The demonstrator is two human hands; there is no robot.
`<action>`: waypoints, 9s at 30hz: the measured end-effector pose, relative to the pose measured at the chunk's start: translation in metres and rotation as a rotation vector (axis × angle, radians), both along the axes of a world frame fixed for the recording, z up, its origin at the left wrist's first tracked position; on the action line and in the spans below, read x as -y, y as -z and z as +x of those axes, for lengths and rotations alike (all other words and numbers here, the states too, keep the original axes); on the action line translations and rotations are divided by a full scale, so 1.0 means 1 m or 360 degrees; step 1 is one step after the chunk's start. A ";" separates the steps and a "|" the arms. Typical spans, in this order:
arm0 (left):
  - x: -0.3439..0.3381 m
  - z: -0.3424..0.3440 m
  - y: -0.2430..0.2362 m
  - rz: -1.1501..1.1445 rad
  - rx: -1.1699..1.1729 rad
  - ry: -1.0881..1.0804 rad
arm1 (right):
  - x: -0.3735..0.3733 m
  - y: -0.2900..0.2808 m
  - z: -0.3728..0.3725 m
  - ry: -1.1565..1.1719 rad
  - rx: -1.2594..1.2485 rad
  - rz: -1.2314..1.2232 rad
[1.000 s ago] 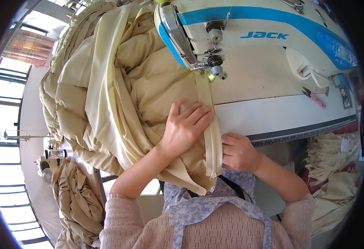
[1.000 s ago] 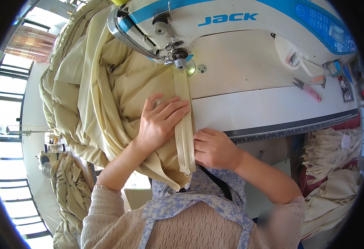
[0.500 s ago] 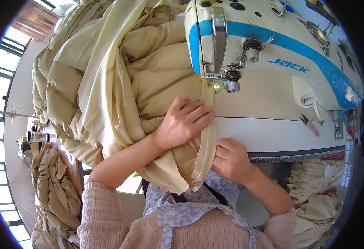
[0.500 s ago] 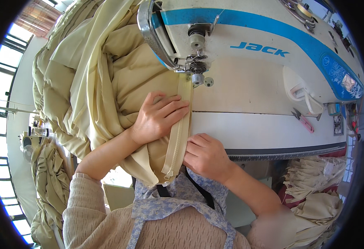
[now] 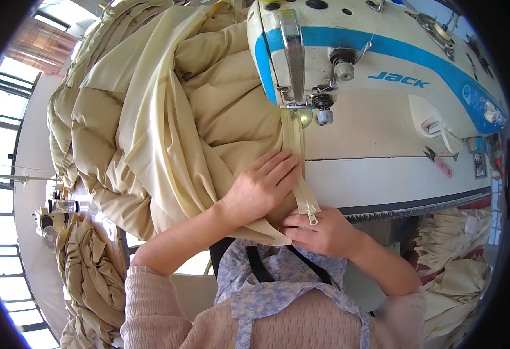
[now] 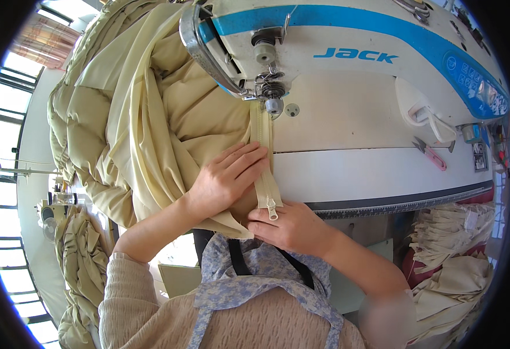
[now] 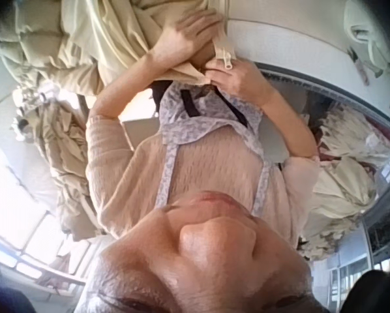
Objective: The person aligns a zipper along the edge of a beige fabric and sews it using a sewing machine. They repeatedly adjust the fabric and zipper, guide them under the needle, and trim excess thread. The person also tests the zipper by opening and closing it.
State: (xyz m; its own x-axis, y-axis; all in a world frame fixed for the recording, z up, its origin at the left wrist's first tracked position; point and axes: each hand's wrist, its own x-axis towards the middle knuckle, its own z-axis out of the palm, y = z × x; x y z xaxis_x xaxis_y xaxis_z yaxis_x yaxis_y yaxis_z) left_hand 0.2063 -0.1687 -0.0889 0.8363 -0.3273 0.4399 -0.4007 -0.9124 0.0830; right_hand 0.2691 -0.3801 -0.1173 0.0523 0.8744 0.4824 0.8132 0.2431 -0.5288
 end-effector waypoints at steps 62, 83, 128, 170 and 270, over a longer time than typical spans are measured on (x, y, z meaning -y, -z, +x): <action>-0.007 0.001 0.007 -0.0194 0.0078 0.0088 | -0.005 -0.006 -0.015 0.0470 -0.0488 0.0160; -0.012 0.004 -0.006 0.0025 -0.0044 0.0220 | -0.002 -0.005 -0.010 0.0606 -0.0033 0.0094; -0.063 0.050 0.017 -0.0271 -0.0002 0.0304 | -0.033 -0.016 0.058 0.0307 0.0209 0.0010; -0.076 0.074 0.015 0.0019 0.0177 0.0174 | -0.049 -0.007 0.079 0.0432 0.0366 0.0093; -0.076 -0.010 -0.013 -0.0231 -0.0148 -0.0157 | 0.128 -0.022 0.031 0.1641 -0.0316 0.0393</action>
State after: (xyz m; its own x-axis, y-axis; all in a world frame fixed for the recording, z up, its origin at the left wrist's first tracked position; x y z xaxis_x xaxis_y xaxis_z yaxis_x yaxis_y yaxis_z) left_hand 0.1964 -0.0923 -0.0760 0.9005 -0.1804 0.3956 -0.2943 -0.9226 0.2494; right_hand 0.3000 -0.5076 -0.0951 0.8047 0.2439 0.5412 0.5922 -0.3921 -0.7039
